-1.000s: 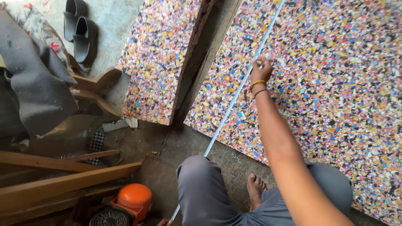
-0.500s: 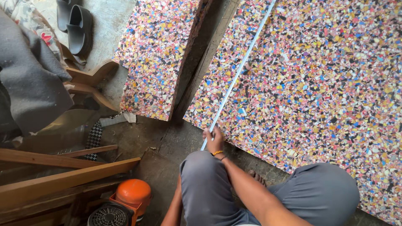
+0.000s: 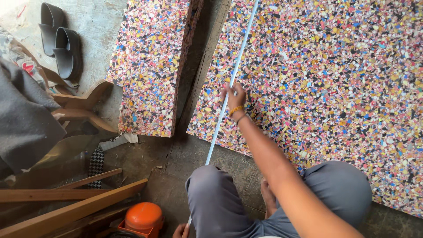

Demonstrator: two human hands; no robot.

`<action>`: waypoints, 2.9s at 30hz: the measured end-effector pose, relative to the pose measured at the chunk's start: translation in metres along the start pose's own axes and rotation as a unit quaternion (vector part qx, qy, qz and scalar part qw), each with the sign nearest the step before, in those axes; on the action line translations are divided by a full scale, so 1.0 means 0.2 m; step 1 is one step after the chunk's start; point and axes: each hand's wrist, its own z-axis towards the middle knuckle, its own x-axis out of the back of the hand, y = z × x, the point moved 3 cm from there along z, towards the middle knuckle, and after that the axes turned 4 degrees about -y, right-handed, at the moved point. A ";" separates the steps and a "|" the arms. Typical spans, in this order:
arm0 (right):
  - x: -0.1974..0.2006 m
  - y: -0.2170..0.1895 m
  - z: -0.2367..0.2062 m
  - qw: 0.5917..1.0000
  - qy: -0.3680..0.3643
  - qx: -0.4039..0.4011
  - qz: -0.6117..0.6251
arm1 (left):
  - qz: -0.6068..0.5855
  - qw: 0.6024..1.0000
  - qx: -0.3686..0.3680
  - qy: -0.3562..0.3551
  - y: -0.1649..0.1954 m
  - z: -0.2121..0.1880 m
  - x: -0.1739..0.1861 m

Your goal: The person sits on the workshop floor and rolls up their pant legs, then uses a tape measure to measure large speckled foam sheets laid on the floor and marks measurement points on them with a pen. They reposition the tape along the sheet edges and smooth the sheet surface by hand.

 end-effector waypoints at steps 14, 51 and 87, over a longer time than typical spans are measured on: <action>0.01 -0.30 0.20 0.995 -0.061 -0.051 0.063 | -0.011 0.999 -0.029 0.034 0.24 0.20 -0.05; 0.53 -0.12 0.24 0.806 -0.105 0.205 -0.545 | -0.033 0.994 -0.092 0.041 0.36 0.44 -0.16; 0.73 0.04 0.02 0.762 -0.090 0.250 -0.591 | 0.053 0.987 -0.052 0.143 0.31 0.52 -0.25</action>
